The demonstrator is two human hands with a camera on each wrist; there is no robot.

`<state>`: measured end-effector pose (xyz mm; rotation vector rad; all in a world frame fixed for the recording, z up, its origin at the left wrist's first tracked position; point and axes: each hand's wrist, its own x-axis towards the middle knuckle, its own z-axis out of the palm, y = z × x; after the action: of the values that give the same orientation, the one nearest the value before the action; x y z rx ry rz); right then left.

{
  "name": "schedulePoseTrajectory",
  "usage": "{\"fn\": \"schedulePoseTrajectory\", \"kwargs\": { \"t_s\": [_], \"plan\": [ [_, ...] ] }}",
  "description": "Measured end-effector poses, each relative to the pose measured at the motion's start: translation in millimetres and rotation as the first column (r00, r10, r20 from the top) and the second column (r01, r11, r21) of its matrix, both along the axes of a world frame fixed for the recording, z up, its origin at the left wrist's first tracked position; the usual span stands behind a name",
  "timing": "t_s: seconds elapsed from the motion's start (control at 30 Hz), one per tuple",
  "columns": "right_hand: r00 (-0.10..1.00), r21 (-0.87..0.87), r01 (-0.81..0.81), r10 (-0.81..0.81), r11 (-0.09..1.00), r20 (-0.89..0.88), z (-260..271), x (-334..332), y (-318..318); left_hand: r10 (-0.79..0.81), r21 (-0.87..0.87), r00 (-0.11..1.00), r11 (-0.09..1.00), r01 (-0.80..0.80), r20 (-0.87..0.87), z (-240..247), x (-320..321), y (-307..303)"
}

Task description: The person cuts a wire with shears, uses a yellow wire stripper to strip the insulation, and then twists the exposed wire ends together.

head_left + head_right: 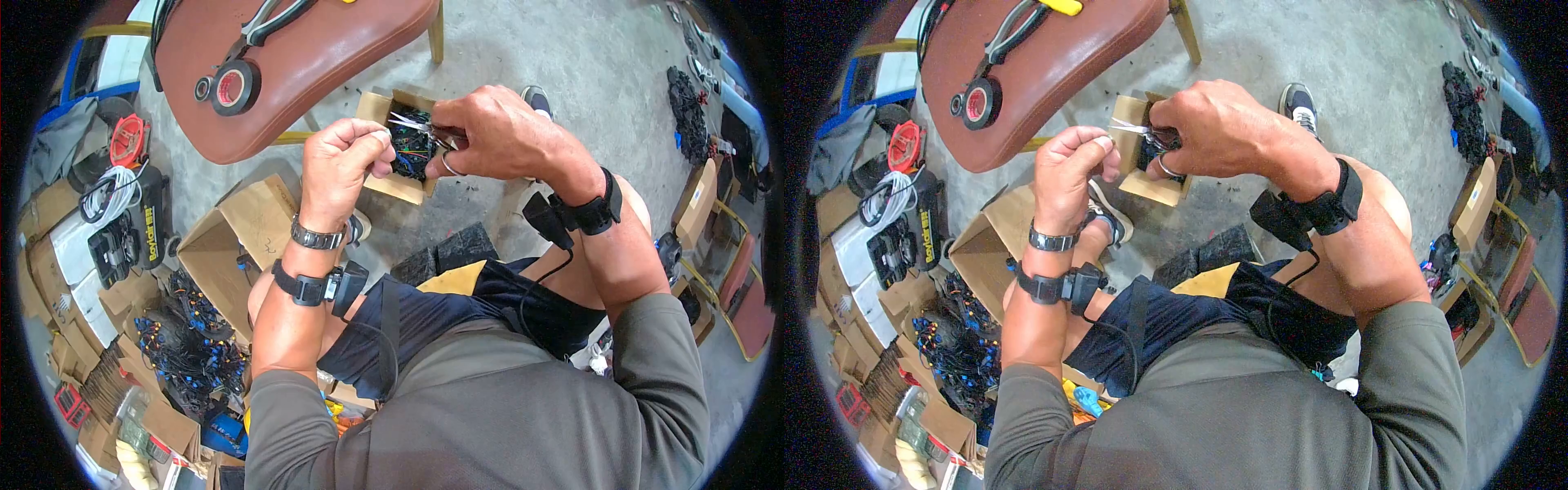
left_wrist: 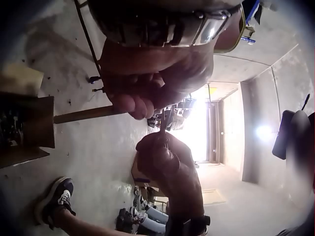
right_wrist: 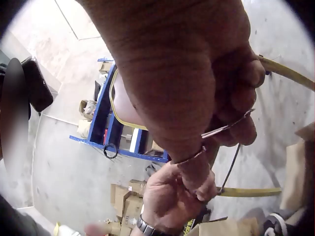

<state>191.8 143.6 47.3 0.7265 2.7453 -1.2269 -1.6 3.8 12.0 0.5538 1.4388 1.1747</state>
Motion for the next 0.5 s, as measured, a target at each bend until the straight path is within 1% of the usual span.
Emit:
{"fn": "schedulePoseTrajectory", "kwargs": {
  "t_s": [0.07, 0.27, 0.5],
  "plan": [
    [1.0, 0.0, 0.002, -0.002, 1.0, -0.025, -3.4, -0.4, -3.7, 0.032, 0.025, 0.998, 0.999, -0.033, 0.05, -0.8, 1.5, -0.1],
    [0.997, -0.008, 0.005, -0.006, 1.0, -0.08, -10.2, -5.5, -11.8, 0.064, 0.081, 0.995, 0.994, -0.071, 0.081, -2.9, 7.2, -2.4],
    [0.997, 0.009, 0.028, -0.027, 1.0, -0.074, -10.4, -9.6, -16.5, 0.062, 0.11, 0.993, 0.991, -0.073, 0.103, -6.7, 9.1, -4.0]
  ]
}}
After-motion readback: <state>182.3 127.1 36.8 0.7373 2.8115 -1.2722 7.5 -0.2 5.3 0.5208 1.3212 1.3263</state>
